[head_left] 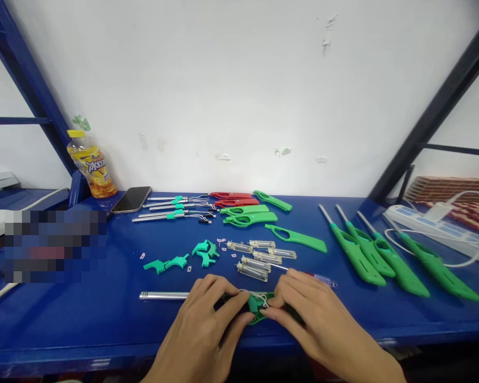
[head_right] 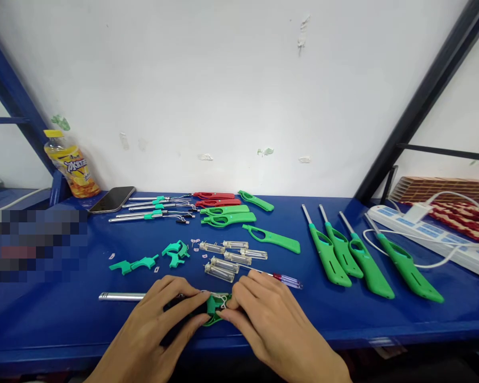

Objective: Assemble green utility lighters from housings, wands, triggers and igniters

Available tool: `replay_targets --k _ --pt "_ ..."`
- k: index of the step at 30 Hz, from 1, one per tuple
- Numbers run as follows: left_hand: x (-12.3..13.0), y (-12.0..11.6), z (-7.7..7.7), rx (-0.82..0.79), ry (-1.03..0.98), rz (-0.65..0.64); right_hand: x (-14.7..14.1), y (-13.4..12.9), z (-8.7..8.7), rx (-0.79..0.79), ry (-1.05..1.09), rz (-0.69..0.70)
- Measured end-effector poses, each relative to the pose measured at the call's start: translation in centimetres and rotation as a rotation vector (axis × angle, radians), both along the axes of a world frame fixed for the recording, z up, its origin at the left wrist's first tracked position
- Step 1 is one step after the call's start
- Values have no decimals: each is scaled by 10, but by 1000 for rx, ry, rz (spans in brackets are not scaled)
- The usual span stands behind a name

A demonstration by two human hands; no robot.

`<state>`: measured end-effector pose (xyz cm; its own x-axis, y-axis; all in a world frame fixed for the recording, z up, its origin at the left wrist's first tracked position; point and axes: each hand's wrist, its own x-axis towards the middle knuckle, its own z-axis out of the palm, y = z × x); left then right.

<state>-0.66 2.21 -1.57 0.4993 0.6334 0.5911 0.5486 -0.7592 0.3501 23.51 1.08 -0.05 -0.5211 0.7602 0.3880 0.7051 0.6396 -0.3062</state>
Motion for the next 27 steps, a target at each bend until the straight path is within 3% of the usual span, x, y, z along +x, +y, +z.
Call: replay_targets --k 6,12,19,27 --pt "-3 2 -1 77 16 -25 1 -5 1 -3 44 14" --pt "-3 1 -1 47 24 -29 5 -5 10 -35 135 60" --pt "-2 3 0 111 15 -31 5 -2 7 -119 228 -14" --pt "0 2 2 130 -9 -9 8 0 3 -50 98 47"
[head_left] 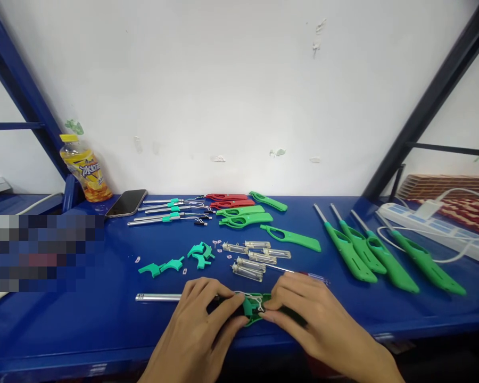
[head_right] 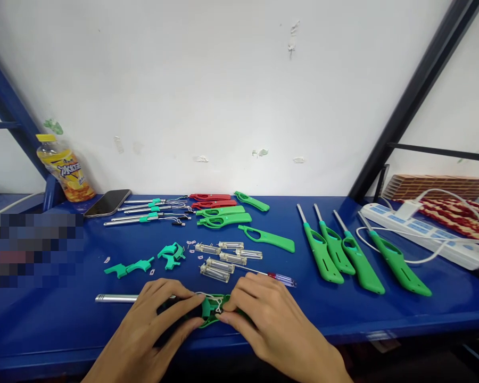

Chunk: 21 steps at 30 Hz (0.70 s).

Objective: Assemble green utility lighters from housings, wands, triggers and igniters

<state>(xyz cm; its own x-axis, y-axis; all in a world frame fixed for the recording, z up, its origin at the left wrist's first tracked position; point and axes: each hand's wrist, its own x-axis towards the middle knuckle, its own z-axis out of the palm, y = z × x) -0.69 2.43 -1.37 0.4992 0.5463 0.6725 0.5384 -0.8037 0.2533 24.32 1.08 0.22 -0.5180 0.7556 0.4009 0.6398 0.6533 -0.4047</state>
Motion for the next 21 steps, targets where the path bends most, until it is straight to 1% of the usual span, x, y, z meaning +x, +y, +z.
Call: replay_targets --k 2,4,9,12,17,21 --pt "-1 0 0 -1 8 0 0 0 -1 19 -19 -2" --pt "-1 0 0 -1 13 2 0 -1 0 1 -8 -6" --pt "2 0 4 15 30 3 0 0 5 -143 64 16" --pt "3 -1 5 6 44 4 0 1 6 -187 85 20" --pt "-1 -1 0 -23 111 12 -1 1 3 -162 69 8" --pt "-2 1 -2 -34 128 13 -1 0 2 -139 54 15"
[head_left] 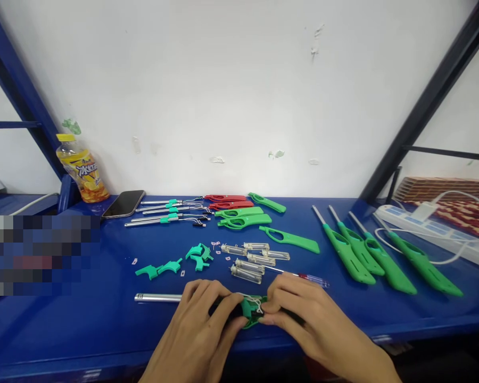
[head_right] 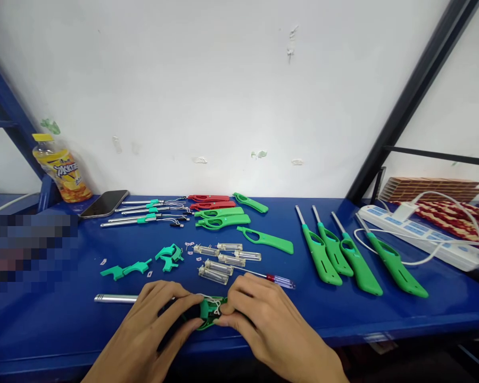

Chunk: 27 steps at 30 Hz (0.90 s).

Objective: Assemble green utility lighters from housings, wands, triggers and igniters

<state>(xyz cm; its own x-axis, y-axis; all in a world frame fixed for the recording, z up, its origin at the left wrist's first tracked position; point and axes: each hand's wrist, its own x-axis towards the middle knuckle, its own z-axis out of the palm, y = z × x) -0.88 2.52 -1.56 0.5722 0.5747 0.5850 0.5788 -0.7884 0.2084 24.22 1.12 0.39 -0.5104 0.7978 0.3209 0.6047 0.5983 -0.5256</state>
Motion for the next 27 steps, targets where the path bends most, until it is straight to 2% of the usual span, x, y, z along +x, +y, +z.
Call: replay_targets --k 5,9,15,19,27 --pt "3 -1 3 -19 -40 -14 -1 -4 0 92 -34 7" --pt "5 -2 5 -103 -136 -10 -2 -7 -1 232 -95 13" --pt "5 -2 1 -150 -151 0 -4 -6 -1 409 -105 22" --pt "6 -1 -1 -195 -159 24 -5 -5 -2 443 -123 2" --pt "6 -1 -2 -156 -149 42 -6 -5 -4 416 -138 -25"
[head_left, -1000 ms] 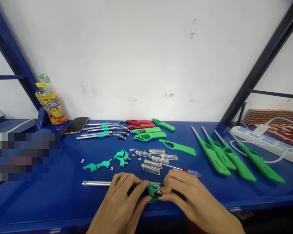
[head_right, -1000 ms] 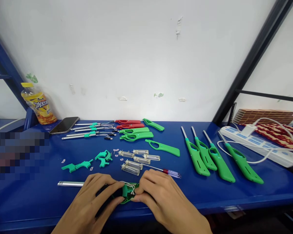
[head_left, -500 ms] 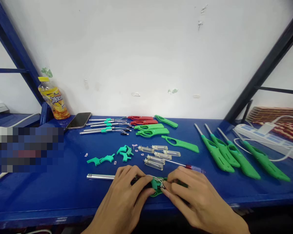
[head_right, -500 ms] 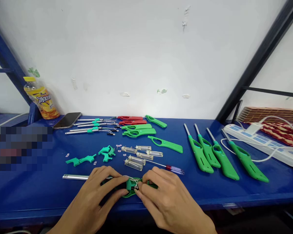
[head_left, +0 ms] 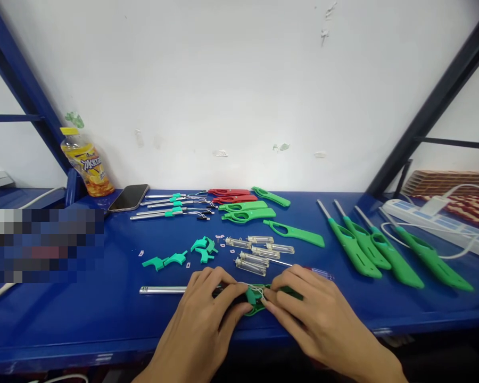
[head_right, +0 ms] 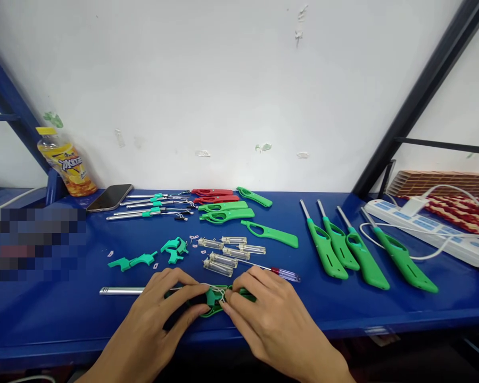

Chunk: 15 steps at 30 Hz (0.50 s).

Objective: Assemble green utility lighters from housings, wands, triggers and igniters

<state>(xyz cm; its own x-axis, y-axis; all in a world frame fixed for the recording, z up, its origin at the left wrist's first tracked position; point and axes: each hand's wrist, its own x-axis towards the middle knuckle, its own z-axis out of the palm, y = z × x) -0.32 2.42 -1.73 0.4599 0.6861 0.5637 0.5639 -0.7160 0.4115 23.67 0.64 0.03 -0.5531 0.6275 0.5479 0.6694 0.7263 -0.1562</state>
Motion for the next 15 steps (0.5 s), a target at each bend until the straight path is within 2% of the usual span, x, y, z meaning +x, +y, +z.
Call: replay_targets --k 7,15 --pt "0 -1 1 128 28 31 2 2 -1 13 224 -86" --pt "-4 -2 -2 213 150 64 2 2 -1 13 285 -110"
